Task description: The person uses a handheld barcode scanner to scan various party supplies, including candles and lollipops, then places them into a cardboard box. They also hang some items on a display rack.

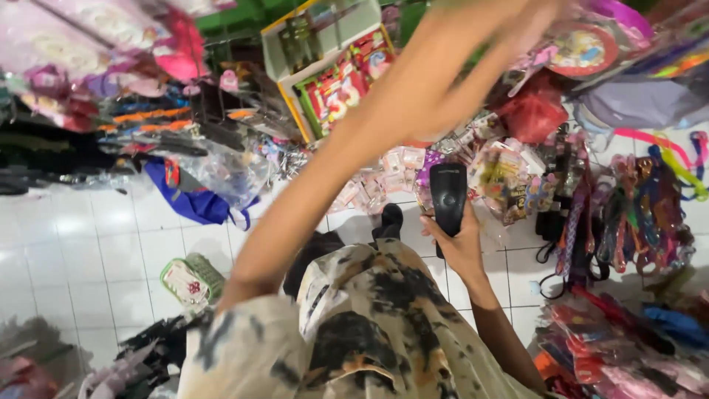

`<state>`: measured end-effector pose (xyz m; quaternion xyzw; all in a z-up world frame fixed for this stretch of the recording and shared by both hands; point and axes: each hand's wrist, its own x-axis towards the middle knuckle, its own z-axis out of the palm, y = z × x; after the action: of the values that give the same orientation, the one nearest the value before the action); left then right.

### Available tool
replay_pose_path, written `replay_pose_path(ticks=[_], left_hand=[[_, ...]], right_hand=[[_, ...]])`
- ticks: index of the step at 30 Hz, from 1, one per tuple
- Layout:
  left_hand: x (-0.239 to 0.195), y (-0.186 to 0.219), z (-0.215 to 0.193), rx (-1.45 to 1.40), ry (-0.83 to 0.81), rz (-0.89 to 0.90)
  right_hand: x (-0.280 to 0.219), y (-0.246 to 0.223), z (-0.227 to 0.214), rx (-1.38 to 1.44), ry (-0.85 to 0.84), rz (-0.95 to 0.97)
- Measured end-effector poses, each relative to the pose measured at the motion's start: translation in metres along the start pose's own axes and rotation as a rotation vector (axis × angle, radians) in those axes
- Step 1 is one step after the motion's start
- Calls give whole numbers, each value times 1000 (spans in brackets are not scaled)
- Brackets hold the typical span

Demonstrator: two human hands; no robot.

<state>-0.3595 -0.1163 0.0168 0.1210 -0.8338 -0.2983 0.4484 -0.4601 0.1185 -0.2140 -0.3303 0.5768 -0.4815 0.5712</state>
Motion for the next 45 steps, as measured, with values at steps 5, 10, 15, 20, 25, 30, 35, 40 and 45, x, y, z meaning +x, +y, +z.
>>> replay_pose_path(ticks=[5, 10, 15, 20, 25, 30, 35, 40, 45], left_hand=[[-220, -25, -49, 226, -174, -750], [-318, -84, -85, 499, 9, -1134], [-298, -153, -108, 603, 221, -891], [-323, -265, -101, 818, -88, -823], [-342, -321, -97, 891, -227, -587], [-345, -338, -108, 657, -583, -931], [-321, -282, -134, 830, -382, -515], [-317, -174, -151, 849, -181, -213], [-310, -20, -143, 742, -28, 7]], right_hand=[[8, 7, 18, -28, -68, 7], [5, -2, 43, -65, -135, -44], [-10, -4, 73, -164, -69, 3], [-32, -28, 119, -174, 90, 80], [-55, -27, 156, -121, 260, 88], [-68, -15, 174, -74, 365, 116], [-56, -6, 175, -63, 372, 150], [-14, -18, 178, -49, 279, 41], [24, -42, 186, 192, 148, 199]])
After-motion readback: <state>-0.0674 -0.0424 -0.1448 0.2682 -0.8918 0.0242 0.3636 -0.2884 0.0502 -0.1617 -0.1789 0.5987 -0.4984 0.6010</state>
